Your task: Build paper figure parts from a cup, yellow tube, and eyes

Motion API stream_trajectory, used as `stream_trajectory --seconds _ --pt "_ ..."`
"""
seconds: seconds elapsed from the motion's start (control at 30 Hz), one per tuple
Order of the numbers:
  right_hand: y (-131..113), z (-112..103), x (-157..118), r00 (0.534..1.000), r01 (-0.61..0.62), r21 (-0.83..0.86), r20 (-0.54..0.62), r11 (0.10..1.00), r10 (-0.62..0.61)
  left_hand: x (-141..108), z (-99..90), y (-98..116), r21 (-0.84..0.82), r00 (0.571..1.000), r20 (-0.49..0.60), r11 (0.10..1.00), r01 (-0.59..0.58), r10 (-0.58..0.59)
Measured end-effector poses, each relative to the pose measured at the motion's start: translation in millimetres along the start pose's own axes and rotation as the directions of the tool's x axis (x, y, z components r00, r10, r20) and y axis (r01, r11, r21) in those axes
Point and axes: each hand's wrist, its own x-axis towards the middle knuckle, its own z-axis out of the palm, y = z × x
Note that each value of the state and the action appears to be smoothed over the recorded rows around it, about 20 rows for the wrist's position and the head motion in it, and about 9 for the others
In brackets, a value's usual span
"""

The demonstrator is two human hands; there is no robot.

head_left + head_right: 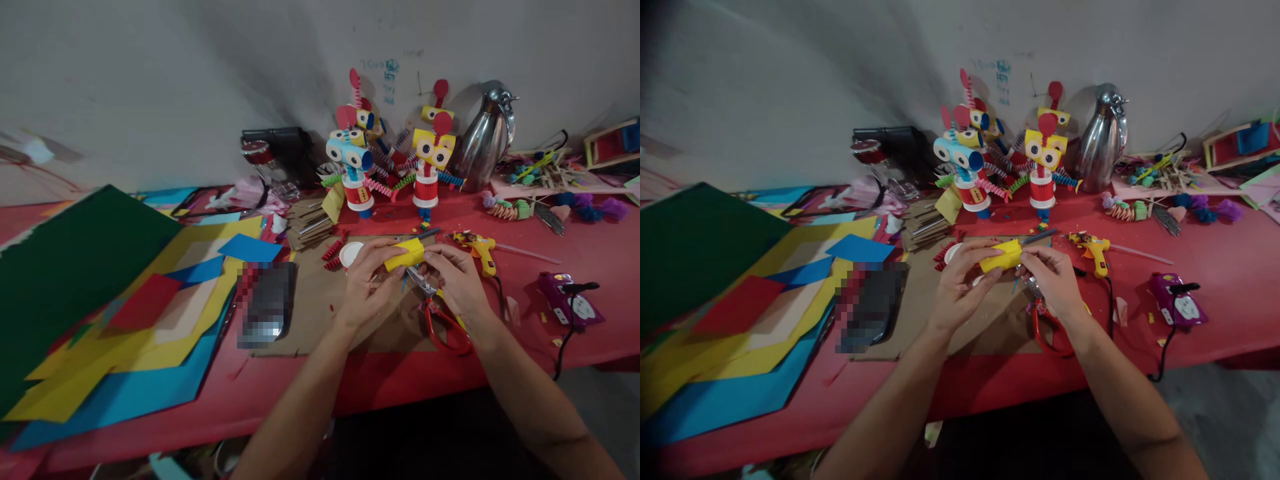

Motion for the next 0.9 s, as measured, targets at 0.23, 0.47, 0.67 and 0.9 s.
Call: stream_trajectory --seconds 0.23,0.47,0.67,0.9 --pt "-2 1 2 0.998 -0.046 0.003 -0.050 0.999 0.046 -1 1.5 1 -0.014 0.998 0.045 0.999 0.047 -0.047" --pt "3 -1 5 0.993 -0.017 -0.040 -0.114 0.999 0.012 -1 6.5 1 -0.237 0.981 0.036 0.952 0.192 -0.189" --pt "5 -3 6 0.983 0.049 -0.047 -0.173 0.998 -0.057 -3 9.1 4 -0.477 0.909 -0.074 0.815 0.330 -0.411" --pt "5 -2 5 0.983 0.047 -0.066 -0.174 0.997 -0.058 2 10.0 11 -0.606 0.808 0.000 0.642 0.469 -0.590"
